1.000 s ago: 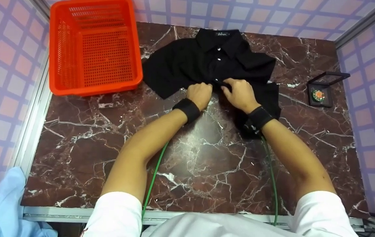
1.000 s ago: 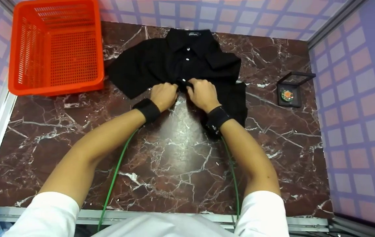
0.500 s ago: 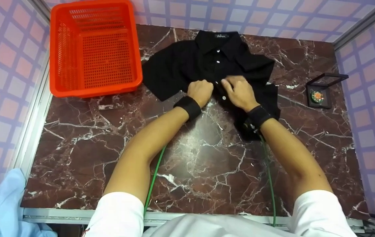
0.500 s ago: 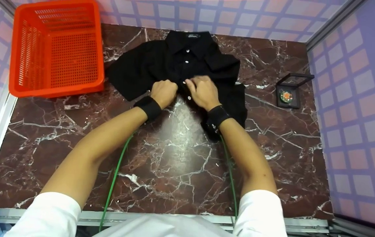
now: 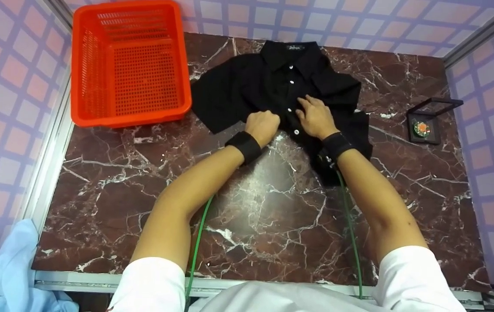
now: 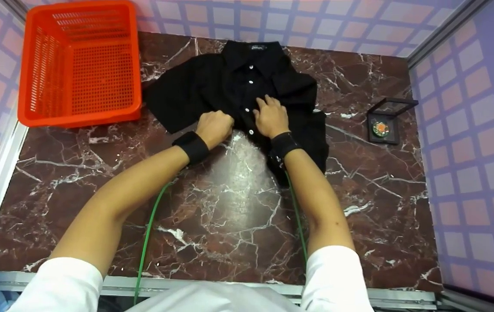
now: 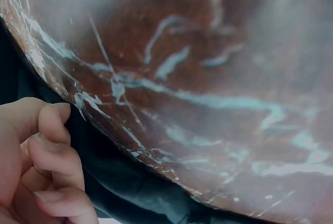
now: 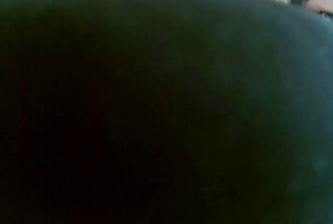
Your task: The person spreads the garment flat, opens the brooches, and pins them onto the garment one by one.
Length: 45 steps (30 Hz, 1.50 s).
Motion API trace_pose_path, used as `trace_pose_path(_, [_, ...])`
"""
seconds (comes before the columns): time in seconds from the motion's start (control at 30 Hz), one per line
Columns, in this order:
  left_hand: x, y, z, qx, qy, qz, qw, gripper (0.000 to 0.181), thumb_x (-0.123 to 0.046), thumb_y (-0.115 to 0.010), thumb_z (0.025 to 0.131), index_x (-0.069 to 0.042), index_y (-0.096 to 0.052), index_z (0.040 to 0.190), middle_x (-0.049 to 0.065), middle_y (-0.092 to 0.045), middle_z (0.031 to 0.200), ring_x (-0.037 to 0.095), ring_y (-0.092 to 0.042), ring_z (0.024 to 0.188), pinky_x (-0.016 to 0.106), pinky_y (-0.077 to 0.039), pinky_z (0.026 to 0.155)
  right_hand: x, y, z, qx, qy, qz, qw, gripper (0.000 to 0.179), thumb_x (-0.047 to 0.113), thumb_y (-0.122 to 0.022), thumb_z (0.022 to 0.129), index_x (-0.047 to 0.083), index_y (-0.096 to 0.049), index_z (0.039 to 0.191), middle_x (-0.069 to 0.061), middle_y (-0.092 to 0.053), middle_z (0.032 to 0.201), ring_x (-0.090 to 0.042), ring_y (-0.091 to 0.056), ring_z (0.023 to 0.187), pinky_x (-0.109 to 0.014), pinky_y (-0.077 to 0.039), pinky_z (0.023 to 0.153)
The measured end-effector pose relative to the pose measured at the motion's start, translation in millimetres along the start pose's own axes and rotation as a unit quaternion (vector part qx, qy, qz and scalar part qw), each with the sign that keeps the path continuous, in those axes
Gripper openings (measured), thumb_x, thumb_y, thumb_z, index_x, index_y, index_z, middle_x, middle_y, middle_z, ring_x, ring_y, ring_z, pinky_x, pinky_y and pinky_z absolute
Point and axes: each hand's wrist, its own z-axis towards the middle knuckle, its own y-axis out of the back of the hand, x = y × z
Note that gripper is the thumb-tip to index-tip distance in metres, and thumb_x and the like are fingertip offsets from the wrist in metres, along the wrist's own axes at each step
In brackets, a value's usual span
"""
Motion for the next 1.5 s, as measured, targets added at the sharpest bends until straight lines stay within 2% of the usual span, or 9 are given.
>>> trace_pose_path(0.2, [2.7,1.7,-13.5,0.001,-0.004,-0.019,0.9998,0.027,-0.004,-0.054,0.093,-0.010,-0.075,0.078,0.009,-0.074,0.087,0.028,-0.070,0.077,0.047,-0.057,0.064,0,1,1.4,0.014,-0.005,-0.008,0.9999,0.049,0.025,-0.050,0.104,0.001,-0.050,0.146,-0.023,-0.040,0.154,-0.041,-0.037,0.142,-0.059,-0.031,0.111])
trace_pose_path(0.4, [5.0,3.1,-23.1,-0.012,-0.016,-0.039,0.9991,0.020,-0.009,-0.061,0.089,-0.010,-0.074,0.074,0.009,-0.075,0.085,0.031,-0.071,0.077,0.050,-0.057,0.066,0,-1,2.7,0.007,0.000,-0.019,0.9998,0.047,0.024,-0.050,0.103,0.001,-0.052,0.144,-0.022,-0.042,0.153,-0.040,-0.038,0.141,-0.060,-0.033,0.108])
trace_pose_path(0.53, [6.4,5.0,-27.9,-0.019,-0.015,-0.063,0.9977,0.023,-0.009,-0.063,0.086,-0.013,-0.067,0.063,0.007,-0.073,0.078,0.030,-0.070,0.074,0.050,-0.056,0.064,-1,-1,2.9,0.003,-0.002,-0.027,0.9996,0.048,0.025,-0.050,0.103,0.001,-0.052,0.144,-0.022,-0.041,0.154,-0.039,-0.037,0.142,-0.059,-0.033,0.107])
trace_pose_path(0.67, [6.5,7.1,-32.0,-0.018,-0.014,-0.073,0.9971,0.030,-0.007,-0.058,0.087,-0.015,-0.058,0.058,0.005,-0.071,0.073,0.029,-0.069,0.071,0.049,-0.056,0.062,-3,-2,2.7,0.005,-0.011,-0.035,0.9993,0.048,0.026,-0.051,0.103,0.002,-0.051,0.145,-0.020,-0.039,0.156,-0.038,-0.035,0.143,-0.058,-0.032,0.107])
trace_pose_path(0.93, [5.8,11.2,-40.5,-0.017,-0.020,-0.068,0.9973,0.028,-0.007,-0.058,0.087,-0.014,-0.060,0.059,0.006,-0.070,0.073,0.030,-0.069,0.071,0.049,-0.056,0.062,-3,-3,5.6,0.008,-0.025,-0.036,0.9990,0.052,0.028,-0.051,0.103,0.003,-0.048,0.148,-0.019,-0.038,0.157,-0.036,-0.034,0.144,-0.058,-0.032,0.107])
trace_pose_path(1.23, [6.7,14.6,-55.9,-0.025,-0.047,-0.064,0.9966,0.026,-0.007,-0.056,0.087,-0.010,-0.069,0.065,0.009,-0.071,0.074,0.032,-0.069,0.069,0.050,-0.055,0.058,-6,-2,7.7,0.013,-0.034,-0.033,0.9988,0.052,0.029,-0.050,0.103,0.005,-0.046,0.150,-0.016,-0.036,0.159,-0.034,-0.033,0.145,-0.058,-0.032,0.106])
trace_pose_path(1.5, [13.4,17.4,-64.9,-0.037,-0.052,-0.070,0.9955,0.021,-0.008,-0.060,0.086,-0.012,-0.075,0.071,0.007,-0.073,0.075,0.031,-0.069,0.069,0.049,-0.055,0.059,-7,-3,10.3,0.006,-0.039,-0.028,0.9988,0.052,0.029,-0.050,0.104,0.005,-0.046,0.150,-0.015,-0.036,0.159,-0.034,-0.034,0.145,-0.058,-0.032,0.106])
